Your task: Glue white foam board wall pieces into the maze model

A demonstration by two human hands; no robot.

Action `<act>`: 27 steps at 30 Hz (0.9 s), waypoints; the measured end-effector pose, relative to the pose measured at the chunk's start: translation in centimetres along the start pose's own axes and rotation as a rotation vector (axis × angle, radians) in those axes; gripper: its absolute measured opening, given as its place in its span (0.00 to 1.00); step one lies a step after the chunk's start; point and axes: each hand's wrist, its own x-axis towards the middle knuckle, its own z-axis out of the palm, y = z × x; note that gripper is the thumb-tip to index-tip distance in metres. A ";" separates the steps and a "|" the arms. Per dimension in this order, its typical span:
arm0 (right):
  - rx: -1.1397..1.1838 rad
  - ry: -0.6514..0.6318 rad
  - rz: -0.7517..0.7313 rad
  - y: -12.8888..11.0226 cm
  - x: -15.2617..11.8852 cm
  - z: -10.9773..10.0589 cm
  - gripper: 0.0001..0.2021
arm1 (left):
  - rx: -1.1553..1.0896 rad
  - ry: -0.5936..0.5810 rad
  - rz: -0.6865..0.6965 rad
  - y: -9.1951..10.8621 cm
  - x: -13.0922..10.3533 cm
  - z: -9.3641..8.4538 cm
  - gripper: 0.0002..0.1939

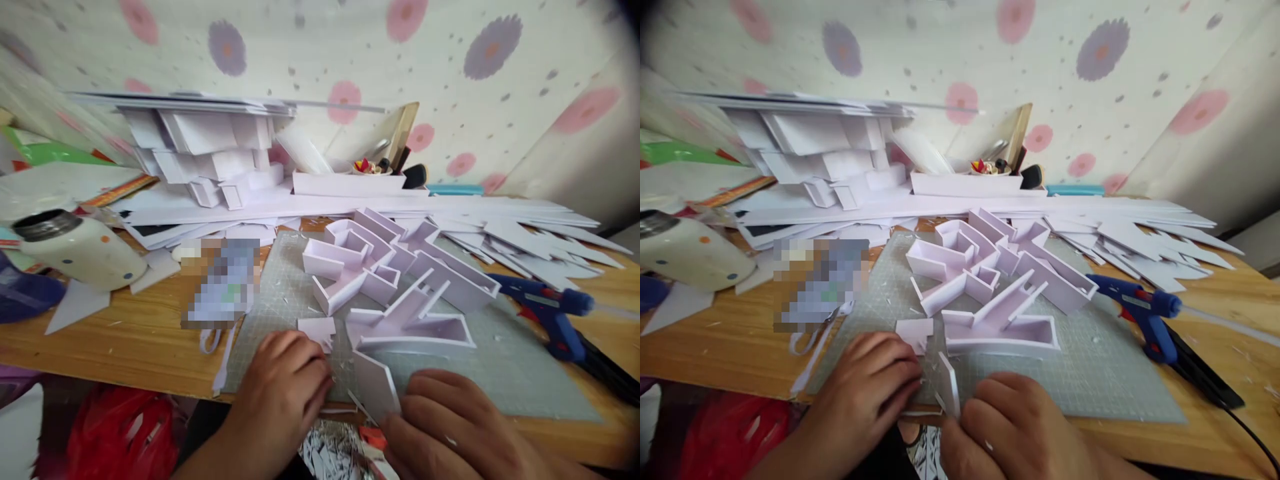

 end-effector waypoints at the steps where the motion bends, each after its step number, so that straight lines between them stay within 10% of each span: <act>1: -0.007 0.002 -0.002 -0.2 0.5 -0.1 0.12 | 0.003 0.006 -0.026 -0.1 0.1 -0.2 0.05; 16: -0.023 -0.197 0.178 0.1 2.7 1.6 0.06 | -0.151 0.077 -0.003 1.0 1.6 1.3 0.09; 27: 0.052 -0.069 0.208 0.7 2.1 2.5 0.12 | -0.115 0.088 -0.050 0.9 1.9 1.9 0.06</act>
